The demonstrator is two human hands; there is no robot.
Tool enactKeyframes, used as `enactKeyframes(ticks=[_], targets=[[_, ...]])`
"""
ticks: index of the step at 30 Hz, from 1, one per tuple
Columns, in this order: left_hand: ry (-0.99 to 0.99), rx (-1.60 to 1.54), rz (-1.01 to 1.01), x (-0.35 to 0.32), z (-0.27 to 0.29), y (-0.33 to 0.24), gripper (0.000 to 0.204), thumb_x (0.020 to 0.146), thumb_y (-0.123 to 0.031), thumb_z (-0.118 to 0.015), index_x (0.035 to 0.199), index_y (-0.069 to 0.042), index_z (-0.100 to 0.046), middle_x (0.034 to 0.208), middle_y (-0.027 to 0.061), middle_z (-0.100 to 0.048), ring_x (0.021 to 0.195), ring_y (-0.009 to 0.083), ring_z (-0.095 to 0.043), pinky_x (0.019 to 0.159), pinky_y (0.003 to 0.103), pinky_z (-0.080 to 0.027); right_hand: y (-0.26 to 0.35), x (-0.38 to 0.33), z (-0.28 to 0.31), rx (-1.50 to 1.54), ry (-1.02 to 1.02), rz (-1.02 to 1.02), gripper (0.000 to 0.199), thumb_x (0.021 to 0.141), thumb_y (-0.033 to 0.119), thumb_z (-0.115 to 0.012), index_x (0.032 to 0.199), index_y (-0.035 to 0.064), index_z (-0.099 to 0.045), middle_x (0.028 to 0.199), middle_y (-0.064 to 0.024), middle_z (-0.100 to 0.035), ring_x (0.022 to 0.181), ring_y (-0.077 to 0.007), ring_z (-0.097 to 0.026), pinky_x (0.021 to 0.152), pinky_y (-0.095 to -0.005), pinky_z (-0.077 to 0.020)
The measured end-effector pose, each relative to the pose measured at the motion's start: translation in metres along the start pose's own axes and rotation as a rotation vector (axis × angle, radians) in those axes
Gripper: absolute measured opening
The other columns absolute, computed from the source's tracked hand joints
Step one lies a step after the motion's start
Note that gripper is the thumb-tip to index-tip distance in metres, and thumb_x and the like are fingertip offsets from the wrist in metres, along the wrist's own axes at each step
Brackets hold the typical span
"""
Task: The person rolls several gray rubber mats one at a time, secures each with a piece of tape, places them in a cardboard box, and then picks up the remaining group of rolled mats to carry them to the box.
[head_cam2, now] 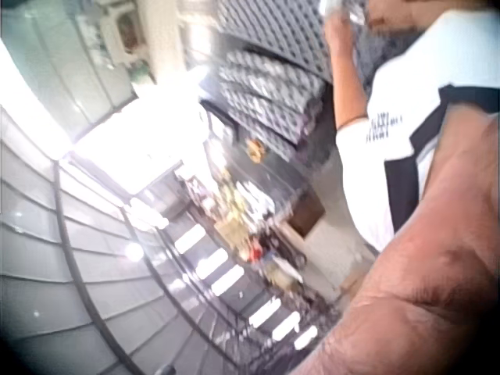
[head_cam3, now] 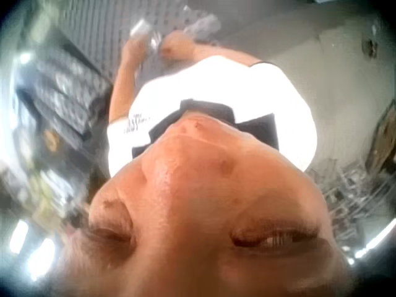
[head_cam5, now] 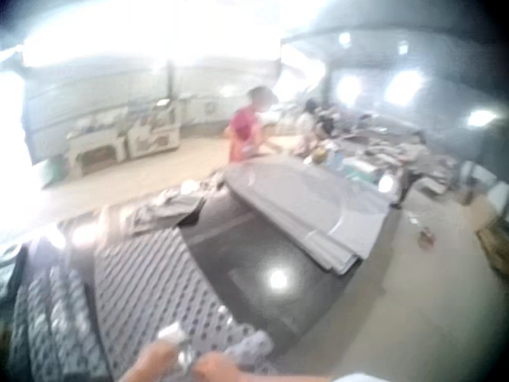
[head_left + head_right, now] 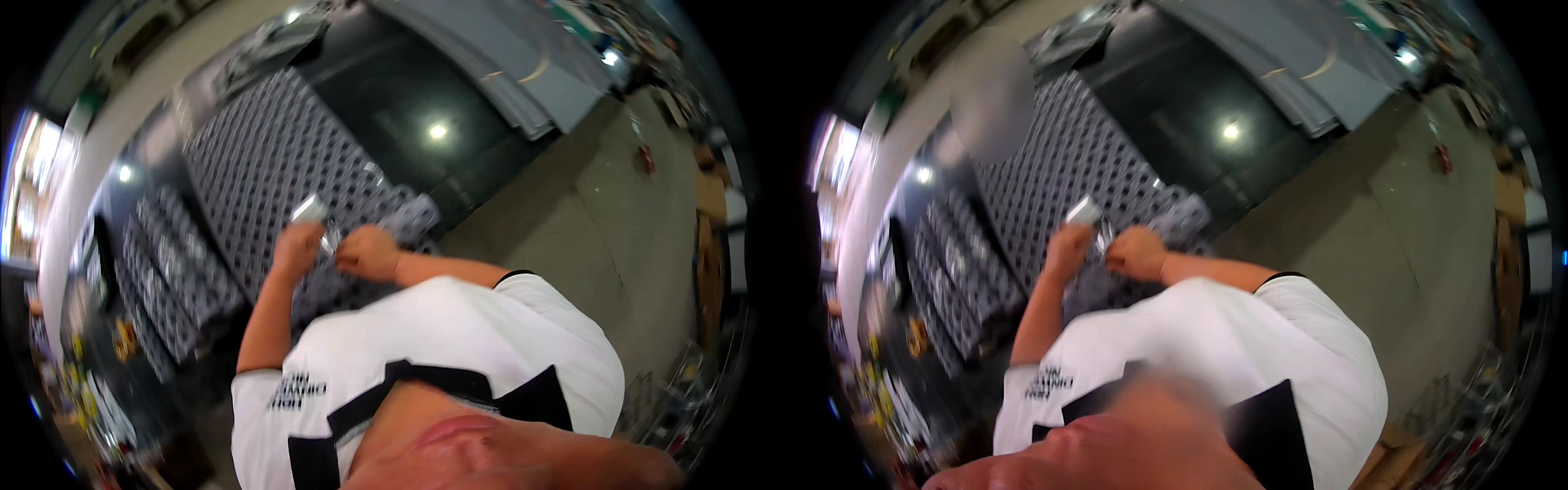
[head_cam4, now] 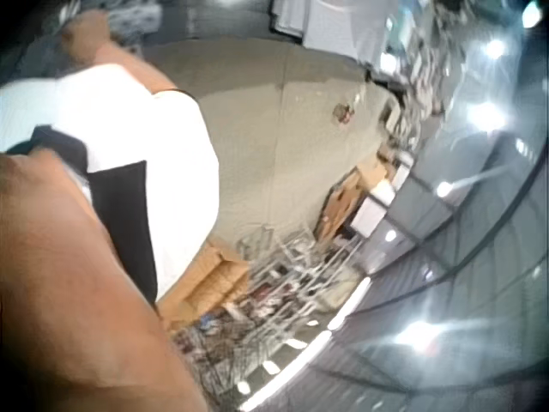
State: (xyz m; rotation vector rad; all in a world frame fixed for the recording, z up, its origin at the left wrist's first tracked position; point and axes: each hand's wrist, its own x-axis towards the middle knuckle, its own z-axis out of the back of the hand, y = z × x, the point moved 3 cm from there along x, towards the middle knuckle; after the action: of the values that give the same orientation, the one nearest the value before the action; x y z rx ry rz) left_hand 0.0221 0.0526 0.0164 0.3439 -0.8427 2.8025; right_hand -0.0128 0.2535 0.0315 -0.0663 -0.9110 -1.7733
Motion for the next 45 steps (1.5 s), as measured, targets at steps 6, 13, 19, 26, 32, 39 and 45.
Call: enactKeyframes(ticks=[6, 13, 19, 26, 32, 39, 45], targets=[[0.537, -0.285, 0.240, 0.017, -0.022, -0.012, 0.021, 0.085, -0.013, -0.069, 0.103, -0.004, -0.072, 0.094, 0.0135, -0.072, 0.086, 0.0250, -0.069, 0.078, 0.035, -0.053, 0.011, -0.038, 0.011, -0.094, -0.034, 0.277, 0.044, 0.071, 0.025, -0.076, 0.113, 0.0150, -0.065, 0.117, -0.0084, -0.058, 0.109, -0.0276, -0.055, 0.091, -0.0428, -0.0469], [0.633, -0.309, 0.411, 0.017, -0.028, -0.002, 0.025, 0.088, -0.021, -0.069, 0.104, -0.002, -0.072, 0.088, 0.0102, -0.073, 0.080, 0.0194, -0.068, 0.075, 0.033, -0.053, 0.004, -0.057, -0.008, -0.198, -0.200, 0.419, 0.049, 0.068, 0.019, -0.073, 0.115, 0.0127, -0.059, 0.113, -0.0090, -0.054, 0.108, -0.0294, -0.053, 0.096, -0.0470, -0.0447], [0.574, -0.011, 0.183, 0.019, -0.034, -0.014, 0.024, 0.081, -0.020, -0.073, 0.098, -0.003, -0.073, 0.090, 0.0167, -0.072, 0.084, 0.0332, -0.069, 0.077, 0.042, -0.054, 0.003, -0.029, 0.002, -0.127, 0.105, 0.227, 0.058, 0.058, 0.021, -0.081, 0.110, 0.0118, -0.059, 0.108, -0.0082, -0.055, 0.107, -0.0289, -0.053, 0.094, -0.0443, -0.0436], [0.423, 0.082, 0.101, 0.013, -0.028, -0.022, 0.024, 0.078, -0.027, -0.078, 0.089, -0.006, -0.073, 0.089, 0.0124, -0.067, 0.087, 0.0337, -0.065, 0.078, 0.043, -0.052, 0.020, -0.082, -0.010, -0.447, -0.222, 0.317, 0.041, 0.087, 0.013, -0.056, 0.128, 0.0120, -0.059, 0.131, -0.0097, -0.053, 0.129, -0.0286, -0.049, 0.109, -0.0461, -0.0379], [0.491, 0.122, 0.089, 0.011, -0.034, -0.016, 0.023, 0.086, -0.030, -0.069, 0.091, -0.008, -0.073, 0.098, 0.0127, -0.069, 0.091, 0.0339, -0.065, 0.080, 0.041, -0.052, 0.012, -0.066, -0.005, -0.261, -0.183, 0.321, 0.040, 0.083, 0.015, -0.059, 0.123, 0.0072, -0.061, 0.124, -0.0108, -0.054, 0.112, -0.0312, -0.053, 0.100, -0.0441, -0.0451], [0.500, -0.265, 0.462, -0.011, -0.015, 0.004, 0.038, 0.099, -0.032, -0.052, 0.115, 0.000, -0.062, 0.111, 0.0263, -0.067, 0.104, 0.0384, -0.064, 0.089, 0.041, -0.050, -0.012, -0.022, 0.008, -0.147, 0.105, 0.132, 0.064, 0.066, 0.026, -0.083, 0.124, 0.0090, -0.062, 0.113, -0.0068, -0.063, 0.112, -0.0252, -0.057, 0.102, -0.0439, -0.0423], [0.025, 0.359, 0.435, -0.057, 0.008, -0.049, 0.057, 0.084, -0.044, -0.071, 0.118, 0.001, -0.061, 0.108, 0.0194, -0.068, 0.101, 0.0380, -0.064, 0.091, 0.048, -0.046, -0.028, 0.022, 0.013, -0.185, 0.440, -0.063, 0.052, 0.077, 0.040, -0.076, 0.120, 0.0131, -0.067, 0.104, -0.0100, -0.070, 0.106, -0.0281, -0.063, 0.099, -0.0441, -0.0442]])
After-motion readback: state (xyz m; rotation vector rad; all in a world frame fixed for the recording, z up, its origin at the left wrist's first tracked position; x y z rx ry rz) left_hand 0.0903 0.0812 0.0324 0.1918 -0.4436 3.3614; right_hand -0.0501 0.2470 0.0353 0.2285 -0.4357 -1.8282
